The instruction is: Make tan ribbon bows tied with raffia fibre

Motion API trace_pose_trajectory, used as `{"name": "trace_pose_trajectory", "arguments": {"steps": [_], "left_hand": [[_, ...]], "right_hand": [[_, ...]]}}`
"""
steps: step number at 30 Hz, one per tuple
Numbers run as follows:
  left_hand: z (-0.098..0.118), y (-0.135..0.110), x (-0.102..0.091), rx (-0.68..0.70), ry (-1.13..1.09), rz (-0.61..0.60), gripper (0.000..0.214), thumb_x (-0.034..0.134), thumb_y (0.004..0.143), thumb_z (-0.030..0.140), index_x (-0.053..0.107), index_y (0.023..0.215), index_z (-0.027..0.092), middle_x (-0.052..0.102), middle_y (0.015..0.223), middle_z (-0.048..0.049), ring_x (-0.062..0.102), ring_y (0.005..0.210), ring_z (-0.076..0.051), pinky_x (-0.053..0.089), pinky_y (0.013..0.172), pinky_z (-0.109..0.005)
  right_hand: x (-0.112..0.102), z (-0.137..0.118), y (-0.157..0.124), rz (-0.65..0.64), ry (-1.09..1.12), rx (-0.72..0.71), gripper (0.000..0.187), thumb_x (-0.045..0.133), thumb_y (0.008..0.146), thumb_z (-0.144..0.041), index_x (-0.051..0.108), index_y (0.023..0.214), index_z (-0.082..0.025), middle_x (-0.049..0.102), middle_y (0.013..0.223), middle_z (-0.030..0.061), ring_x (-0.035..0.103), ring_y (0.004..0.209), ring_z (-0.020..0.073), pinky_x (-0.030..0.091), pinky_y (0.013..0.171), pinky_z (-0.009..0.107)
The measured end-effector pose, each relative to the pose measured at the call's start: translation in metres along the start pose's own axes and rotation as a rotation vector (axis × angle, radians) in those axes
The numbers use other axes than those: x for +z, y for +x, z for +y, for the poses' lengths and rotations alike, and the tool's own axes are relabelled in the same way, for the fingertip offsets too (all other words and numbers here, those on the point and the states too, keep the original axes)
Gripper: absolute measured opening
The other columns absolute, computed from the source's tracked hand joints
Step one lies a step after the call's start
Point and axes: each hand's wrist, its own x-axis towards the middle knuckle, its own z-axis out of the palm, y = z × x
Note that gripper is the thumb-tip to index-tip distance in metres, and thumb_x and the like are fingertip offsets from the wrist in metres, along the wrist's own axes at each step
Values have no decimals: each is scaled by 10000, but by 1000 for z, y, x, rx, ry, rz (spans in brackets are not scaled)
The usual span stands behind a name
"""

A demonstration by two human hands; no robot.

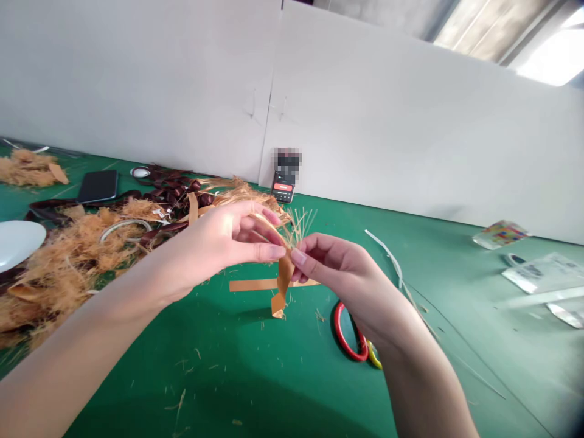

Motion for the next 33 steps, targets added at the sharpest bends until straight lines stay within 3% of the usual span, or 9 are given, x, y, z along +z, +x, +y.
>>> {"name": "trace_pose_trajectory", "arguments": {"steps": [3, 7, 12, 18, 27, 33], "left_hand": [[0, 0, 2, 16, -3, -40, 163, 709, 740, 324, 613, 812, 214, 713, 956, -6, 691, 861, -174, 529, 722, -266], [1, -1, 4, -20, -49, -73, 200, 714, 718, 294, 590, 857, 222, 707, 809, 15, 699, 811, -186, 534, 711, -290], [1, -3, 5, -22, -50, -67, 205, 708, 711, 269, 584, 864, 214, 704, 842, -5, 692, 782, -188, 532, 656, -285], [5, -5, 7, 19, -3, 9, 149, 669, 749, 285, 567, 810, 195, 686, 857, -21, 666, 766, -178, 509, 617, -270], [2, -4, 12, -4, -137, 4, 277, 714, 706, 238, 547, 926, 216, 670, 977, -15, 684, 790, -168, 544, 630, -252], [1, -5, 13, 0, -77, 41, 316, 720, 707, 286, 554, 967, 218, 648, 1037, -33, 665, 735, -159, 514, 541, -232]], "right_hand": [[0, -1, 0, -35, -18, 6, 185, 651, 837, -328, 617, 726, -185, 609, 698, -16, 589, 673, 97, 519, 681, 248], [-1, 0, -1, -32, -60, 25, 197, 663, 825, -366, 621, 762, -185, 599, 738, -16, 575, 701, 100, 497, 673, 239], [3, 2, 0, 27, 138, -31, 242, 761, 736, -260, 596, 901, -196, 673, 830, -3, 656, 784, 120, 537, 739, 253], [4, 0, 0, 118, 194, -44, 194, 737, 753, -239, 600, 881, -192, 689, 792, 6, 678, 789, 144, 538, 781, 287], [4, -1, -3, 74, 270, -9, 208, 729, 769, -247, 591, 913, -189, 682, 818, 7, 666, 808, 143, 528, 804, 294], [3, 3, 0, 301, 174, -45, 321, 712, 767, -298, 557, 1023, -181, 691, 858, 37, 680, 819, 182, 544, 812, 350]]}}
